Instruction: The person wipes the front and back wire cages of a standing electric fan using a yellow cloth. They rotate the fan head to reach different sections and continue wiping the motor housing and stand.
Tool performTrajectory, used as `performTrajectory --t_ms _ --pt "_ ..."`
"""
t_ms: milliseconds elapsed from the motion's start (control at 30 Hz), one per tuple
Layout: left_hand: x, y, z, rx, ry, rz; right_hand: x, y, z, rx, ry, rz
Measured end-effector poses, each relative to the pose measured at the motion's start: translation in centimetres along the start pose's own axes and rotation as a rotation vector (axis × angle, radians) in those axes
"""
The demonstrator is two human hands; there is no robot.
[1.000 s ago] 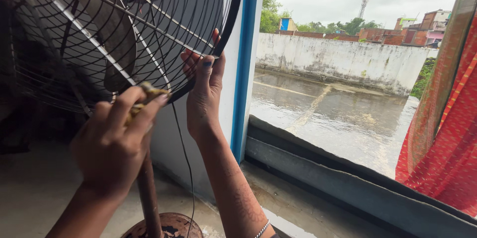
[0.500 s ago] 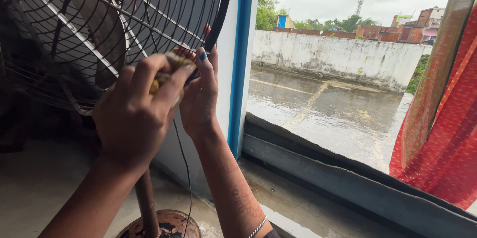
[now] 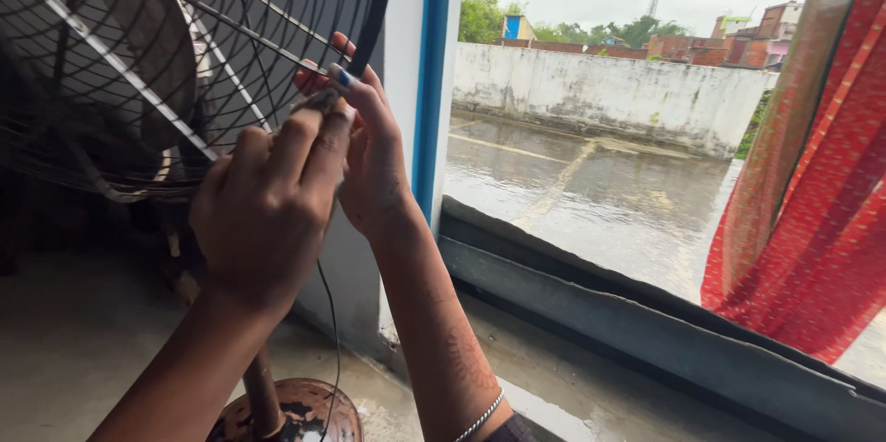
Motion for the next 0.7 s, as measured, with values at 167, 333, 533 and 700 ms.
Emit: performTrajectory --t_ms 167,333,533,700 --pt "-1.4 -0.3 -0.2 0.045 0.027 0.238 0.1 0.4 0.1 0.061 0.005 0.040" --pt "-1.8 -1.6 -3.0 0.249 0.069 0.361 -0.3 0.8 0.0 0.008 0.010 -0.018" --pt "-1.2 -1.5 -3.3 0.247 0.183 0.028 -0.6 0.5 -0.5 -0.062 -0.029 -0.002" --pt "-2.1 -2.4 -0.7 0.196 0.050 0.054 -0.8 0.1 -0.6 -0.010 -0.039 0.015"
Point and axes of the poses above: each hand's wrist, its own z-axis towards the middle knuckle, its own y-axis out of the back of the hand, x = y × z, the point moved 10 cm from there along z, towards the middle knuckle, and after that the axes turned 6 degrees about -y, right-handed, at the moved point
